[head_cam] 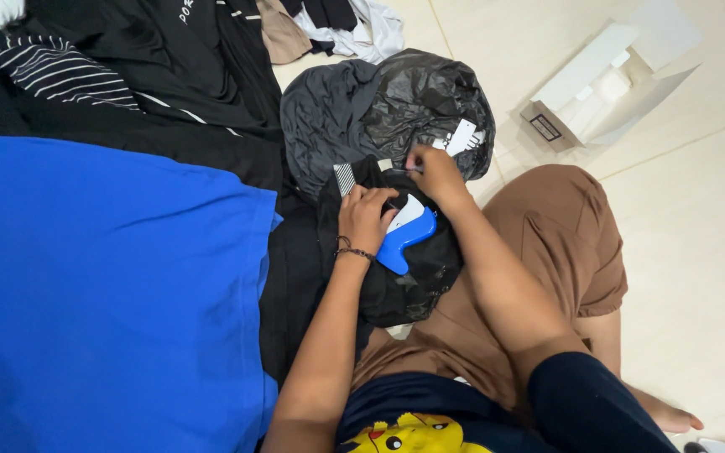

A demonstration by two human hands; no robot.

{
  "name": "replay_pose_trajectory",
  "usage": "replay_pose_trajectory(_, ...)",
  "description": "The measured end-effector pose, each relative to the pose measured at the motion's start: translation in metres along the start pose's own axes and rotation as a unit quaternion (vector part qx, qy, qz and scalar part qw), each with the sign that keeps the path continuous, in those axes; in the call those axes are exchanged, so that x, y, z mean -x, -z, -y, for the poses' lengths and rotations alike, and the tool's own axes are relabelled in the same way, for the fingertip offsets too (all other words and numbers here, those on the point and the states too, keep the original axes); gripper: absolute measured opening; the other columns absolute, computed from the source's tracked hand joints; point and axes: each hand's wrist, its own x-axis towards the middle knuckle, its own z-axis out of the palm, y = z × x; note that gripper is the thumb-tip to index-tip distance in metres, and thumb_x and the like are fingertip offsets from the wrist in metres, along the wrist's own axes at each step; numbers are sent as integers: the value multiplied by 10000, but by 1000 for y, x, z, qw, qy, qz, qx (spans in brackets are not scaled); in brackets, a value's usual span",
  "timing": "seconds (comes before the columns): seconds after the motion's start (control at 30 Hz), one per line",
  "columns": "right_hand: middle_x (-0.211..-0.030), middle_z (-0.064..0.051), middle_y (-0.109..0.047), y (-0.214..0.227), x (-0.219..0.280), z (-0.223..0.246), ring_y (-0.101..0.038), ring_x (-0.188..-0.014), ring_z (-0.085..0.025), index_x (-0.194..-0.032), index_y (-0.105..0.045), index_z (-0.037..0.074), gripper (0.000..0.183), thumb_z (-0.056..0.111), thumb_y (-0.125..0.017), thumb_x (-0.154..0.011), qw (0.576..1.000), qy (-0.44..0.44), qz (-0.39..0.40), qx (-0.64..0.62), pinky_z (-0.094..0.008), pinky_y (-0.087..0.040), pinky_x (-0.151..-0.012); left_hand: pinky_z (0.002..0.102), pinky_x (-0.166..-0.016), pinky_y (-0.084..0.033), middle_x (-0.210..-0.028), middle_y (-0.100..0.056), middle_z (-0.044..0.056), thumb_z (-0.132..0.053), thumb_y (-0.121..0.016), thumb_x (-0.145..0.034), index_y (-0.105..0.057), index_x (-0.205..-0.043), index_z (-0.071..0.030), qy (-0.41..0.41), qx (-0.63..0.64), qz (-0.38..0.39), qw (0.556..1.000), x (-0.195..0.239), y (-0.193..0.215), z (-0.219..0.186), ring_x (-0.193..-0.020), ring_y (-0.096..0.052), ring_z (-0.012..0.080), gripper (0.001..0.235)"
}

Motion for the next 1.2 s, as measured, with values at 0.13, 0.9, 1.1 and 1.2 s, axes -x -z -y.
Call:
replay_pose_trajectory(0.13, -955, -191, -737, -7, 1, -2, -727, -971, -393, -1031, -717, 33, 216, -12, -730, -821, 1000, -1, 7, -6, -490, -600, -792, 335, -953, -473, -910, -690, -59, -155, -791, -852, -695, -1085, -230, 2, 25, -20, 999, -1, -6, 0, -1007, -565, 175, 263)
replay_pose_trajectory(0.9, -873, -179, -726, 38, 36, 44, -662, -846, -325, -1083, -754, 23, 173, 159, -672, -1015, 987, 94, -77, -104, -422, -556, -769, 354, -830, -578, -850, -651, 9, -55, -724, -888, -688, -988, -169, 32, 143, -55, 988, -2, -14, 19, -891, -654, 232, 156)
replay_pose_trajectory(1.1, -927, -244, -761, 47, 56, 65, -711, -931, -428, -1117, -770, 33, 244, 173, -621, -985, 994, 23, 110, 9, -525, -569, -819, 356, -790, -591, -839, -643, 9, -15, -713, -883, -675, -974, -166, 68, 165, -56, 982, -3, -7, 15, -867, -668, 239, 180)
replay_pose_trajectory(1.2, -934, -188, -775, 23, 44, 43, -746, -893, -365, -1121, -769, 75, 246, 227, -700, -941, 988, 52, 108, 95, -474, -590, -774, 372, -785, -596, -839, -646, 26, -7, -713, -878, -661, -955, -157, 74, 173, -56, 981, -1, 1, 8, -867, -673, 259, 176)
